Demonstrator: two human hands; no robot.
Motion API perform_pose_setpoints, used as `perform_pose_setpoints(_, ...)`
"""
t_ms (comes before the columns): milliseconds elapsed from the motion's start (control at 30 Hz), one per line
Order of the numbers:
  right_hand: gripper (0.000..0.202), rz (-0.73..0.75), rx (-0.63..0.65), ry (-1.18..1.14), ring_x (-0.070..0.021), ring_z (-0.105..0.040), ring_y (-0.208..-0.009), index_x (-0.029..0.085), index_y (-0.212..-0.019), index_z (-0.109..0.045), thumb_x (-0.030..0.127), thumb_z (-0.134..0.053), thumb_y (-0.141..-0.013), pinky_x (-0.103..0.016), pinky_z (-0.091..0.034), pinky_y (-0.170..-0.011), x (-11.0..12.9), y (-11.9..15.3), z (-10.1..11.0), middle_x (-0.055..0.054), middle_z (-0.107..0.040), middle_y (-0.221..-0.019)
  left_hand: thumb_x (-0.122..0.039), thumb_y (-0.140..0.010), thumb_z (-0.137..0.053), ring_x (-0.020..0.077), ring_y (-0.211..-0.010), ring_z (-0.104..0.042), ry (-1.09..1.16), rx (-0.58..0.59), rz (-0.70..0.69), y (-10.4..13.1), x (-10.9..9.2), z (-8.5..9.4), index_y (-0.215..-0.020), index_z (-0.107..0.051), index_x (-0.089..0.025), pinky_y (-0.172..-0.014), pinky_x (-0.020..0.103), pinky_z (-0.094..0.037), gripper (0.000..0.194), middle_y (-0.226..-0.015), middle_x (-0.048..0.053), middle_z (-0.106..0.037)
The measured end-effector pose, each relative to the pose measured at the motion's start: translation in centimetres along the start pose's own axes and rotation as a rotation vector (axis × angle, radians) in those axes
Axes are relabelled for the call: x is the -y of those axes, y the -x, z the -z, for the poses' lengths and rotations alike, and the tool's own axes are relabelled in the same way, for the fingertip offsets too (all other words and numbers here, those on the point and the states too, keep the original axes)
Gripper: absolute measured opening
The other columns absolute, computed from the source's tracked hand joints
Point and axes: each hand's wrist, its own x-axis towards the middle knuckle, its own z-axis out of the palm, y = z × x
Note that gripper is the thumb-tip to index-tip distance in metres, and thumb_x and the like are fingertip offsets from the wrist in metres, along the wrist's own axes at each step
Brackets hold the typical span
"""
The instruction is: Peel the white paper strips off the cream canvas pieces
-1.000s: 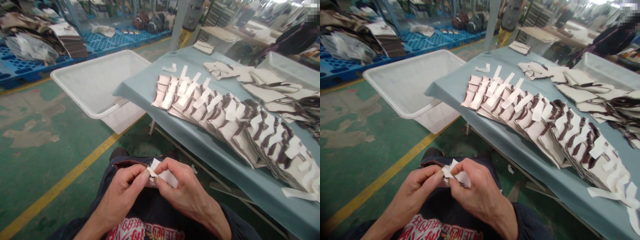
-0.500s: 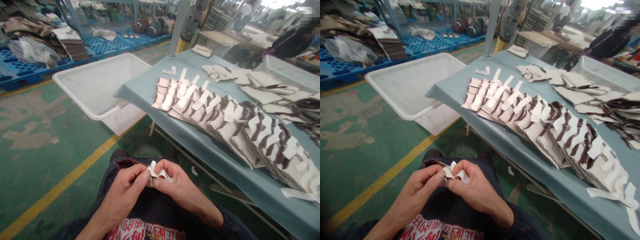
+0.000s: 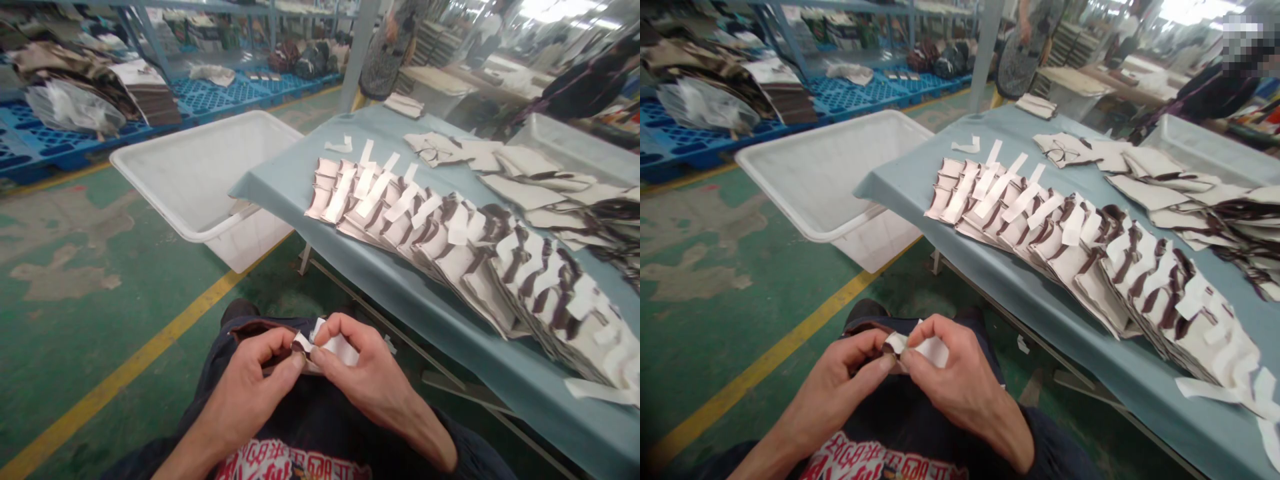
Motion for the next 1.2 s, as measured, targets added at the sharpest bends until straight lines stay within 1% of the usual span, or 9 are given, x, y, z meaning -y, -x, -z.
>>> perform_pose_setpoints(100, 0.011, 0.271, -0.032, 0.178, -0.012, -0.055, -0.066, 0.02, -0.081, -0.067, 0.021, -0.064, -0.091, -0.024, -0.04, -0.063, -0.1, -0.1, 0.3, 0.002, -0.064, -0.074, -0.045, -0.085, -0.056, 0.0187, -0.07, -0.053, 0.003, -0.011, -0.003, 0.0, 0.0, -0.1, -0.077, -0.068, -0.016, -0.067, 0.029, -0.043, 0.033, -0.073, 0.002, -0.06)
perform_pose_setpoints(167, 0.011, 0.372, -0.043, 0.259, -0.012, -0.058, -0.068, 0.02, -0.084, -0.068, 0.016, -0.062, -0.092, -0.024, -0.041, -0.065, -0.1, -0.1, 0.4, 0.002, -0.066, -0.077, -0.045, -0.085, -0.057, 0.0191, -0.071, -0.054, 0.001, -0.017, 0.009, 0.0, -0.1, -0.1, -0.077, -0.069, -0.016, -0.067, 0.029, -0.044, 0.033, -0.073, 0.002, -0.061)
perform_pose_setpoints(533, 0.011, 0.511, -0.064, 0.542, -0.015, -0.067, -0.068, 0.017, -0.089, -0.069, 0.007, -0.064, -0.09, -0.026, -0.045, -0.065, 0.5, 0.0, 0.4, -0.001, -0.068, -0.079, -0.047, -0.083, -0.057, 0.0205, -0.072, -0.059, -0.004, -0.026, 0.026, 0.0, -0.6, -0.2, -0.078, -0.069, -0.016, -0.067, 0.029, -0.047, 0.034, -0.075, 0.004, -0.066)
perform_pose_setpoints(767, 0.017, 0.61, -0.133, 0.675, -0.0174, -0.066, -0.067, 0.016, -0.084, -0.067, 0.007, -0.056, -0.092, -0.028, -0.044, -0.062, 0.2, 0.0, -0.6, -0.003, -0.067, -0.077, -0.04, -0.084, -0.058, 0.0194, -0.07, -0.061, 0.011, -0.07, -0.021, -0.1, -0.4, -0.3, -0.077, -0.07, -0.017, -0.067, 0.028, -0.048, 0.027, -0.072, 0.001, -0.067)
perform_pose_setpoints(867, 0.015, 0.495, -0.193, 0.528, -0.0152, -0.061, -0.063, 0.018, -0.082, -0.064, 0.01, -0.054, -0.09, -0.027, -0.042, -0.061, -0.2, -0.1, -1.4, -0.002, -0.064, -0.074, -0.038, -0.083, -0.057, 0.0194, -0.07, -0.061, 0.022, -0.124, -0.04, -0.3, -0.3, -0.5, -0.073, -0.069, -0.017, -0.067, 0.028, -0.049, 0.026, -0.071, 0.001, -0.066)
perform_pose_setpoints(1000, 0.017, 0.004, -0.063, 0.022, -0.0122, -0.05, -0.057, 0.021, -0.075, -0.058, 0.03, -0.059, -0.089, -0.022, -0.038, -0.053, -0.4, -0.3, -1.9, 0.003, -0.057, -0.066, -0.041, -0.085, -0.057, 0.0195, -0.068, -0.061, 0.027, -0.112, -0.037, -0.1, -0.3, -0.6, -0.074, -0.068, -0.017, -0.066, 0.028, -0.049, 0.03, -0.07, 0.002, -0.068)
perform_pose_setpoints(1033, 0.019, -0.077, -0.032, -0.053, -0.0123, -0.05, -0.058, 0.021, -0.074, -0.058, 0.034, -0.061, -0.088, -0.022, -0.038, -0.052, -0.4, -0.4, -1.9, 0.003, -0.057, -0.066, -0.042, -0.086, -0.058, 0.0194, -0.068, -0.061, 0.031, -0.094, -0.033, 0.0, -0.3, -0.5, -0.075, -0.069, -0.017, -0.066, 0.028, -0.049, 0.03, -0.071, 0.002, -0.068)
perform_pose_setpoints(1100, 0.02, -0.129, -0.031, -0.096, -0.0131, -0.052, -0.062, 0.02, -0.074, -0.058, 0.037, -0.063, -0.084, -0.022, -0.04, -0.055, -0.4, -0.4, -1.8, 0.002, -0.06, -0.069, -0.043, -0.088, -0.058, 0.0199, -0.071, -0.063, 0.046, -0.063, -0.032, 0.1, -0.3, -0.4, -0.079, -0.07, -0.016, -0.068, 0.028, -0.05, 0.03, -0.074, 0.003, -0.07)
perform_pose_setpoints(1200, 0.02, -0.097, -0.099, -0.047, -0.0132, -0.056, -0.062, 0.02, -0.077, -0.061, 0.038, -0.065, -0.084, -0.023, -0.041, -0.056, -0.2, -0.3, -1.7, 0.001, -0.064, -0.071, -0.043, -0.089, -0.06, 0.0202, -0.074, -0.062, 0.042, -0.059, -0.041, 0.1, -0.2, -0.2, -0.081, -0.072, -0.017, -0.069, 0.028, -0.05, 0.03, -0.077, 0.003, -0.07)
